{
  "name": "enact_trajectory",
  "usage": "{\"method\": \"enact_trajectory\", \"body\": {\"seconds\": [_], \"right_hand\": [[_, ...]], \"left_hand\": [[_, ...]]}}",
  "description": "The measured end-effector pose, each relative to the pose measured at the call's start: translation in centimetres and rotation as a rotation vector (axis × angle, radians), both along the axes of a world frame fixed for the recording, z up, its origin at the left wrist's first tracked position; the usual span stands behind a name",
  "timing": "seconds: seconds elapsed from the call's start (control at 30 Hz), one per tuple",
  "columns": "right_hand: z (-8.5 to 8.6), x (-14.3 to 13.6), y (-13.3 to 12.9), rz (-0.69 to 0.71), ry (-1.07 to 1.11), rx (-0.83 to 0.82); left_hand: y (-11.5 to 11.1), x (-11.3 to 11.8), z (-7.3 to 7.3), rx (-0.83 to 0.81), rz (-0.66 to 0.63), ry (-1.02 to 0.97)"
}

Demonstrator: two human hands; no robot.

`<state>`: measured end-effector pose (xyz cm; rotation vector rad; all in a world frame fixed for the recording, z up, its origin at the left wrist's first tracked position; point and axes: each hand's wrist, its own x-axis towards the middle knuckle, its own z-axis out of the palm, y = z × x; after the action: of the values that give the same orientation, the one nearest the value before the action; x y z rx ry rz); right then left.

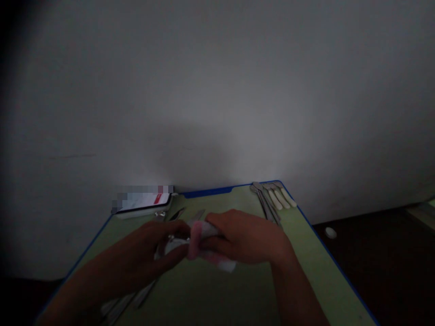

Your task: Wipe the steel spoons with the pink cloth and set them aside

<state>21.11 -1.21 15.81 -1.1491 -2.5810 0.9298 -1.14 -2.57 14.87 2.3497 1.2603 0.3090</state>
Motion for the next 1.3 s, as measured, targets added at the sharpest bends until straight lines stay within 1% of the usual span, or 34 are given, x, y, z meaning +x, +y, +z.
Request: {"method": "enact_trajectory", "body": {"seconds": [0.17, 0.3, 0.43, 0.57, 0.77, 1.1, 1.3], "right_hand": [[0.16, 0.05, 0.04, 0.048, 0.035, 0.001], [0.3, 0.0, 0.1, 0.054, 0.035, -0.01], [0.42, 0.07, 0.15, 0.058, 0.015, -0.05], [0.43, 0.16, 0.18, 0.063, 0.028, -0.045], [0.69, 0.39, 0.13, 0.099, 0.07, -0.066], [0.54, 0.37, 0.29, 0.084, 0.102, -0.076], [0.7, 0.69, 0.15, 0.023, 0.163, -0.076]], "left_hand": [[-0.19, -0.3, 0.23, 0.016, -0.049, 0.0], [-0.22, -0.15, 0.17, 0.013, -0.067, 0.034], [-0.37, 0.16, 0.21, 0.046, -0.085, 0.037], [-0.6, 0.3, 0.41, 0.071, -0.09, 0.014], [-0.8, 0.04, 0.73, 0.041, -0.102, -0.057], [-0.64, 0.56, 0.63, 0.077, -0.124, -0.093], [-0.52, 0.1, 0.84, 0.11, -0.116, -0.113]]}}
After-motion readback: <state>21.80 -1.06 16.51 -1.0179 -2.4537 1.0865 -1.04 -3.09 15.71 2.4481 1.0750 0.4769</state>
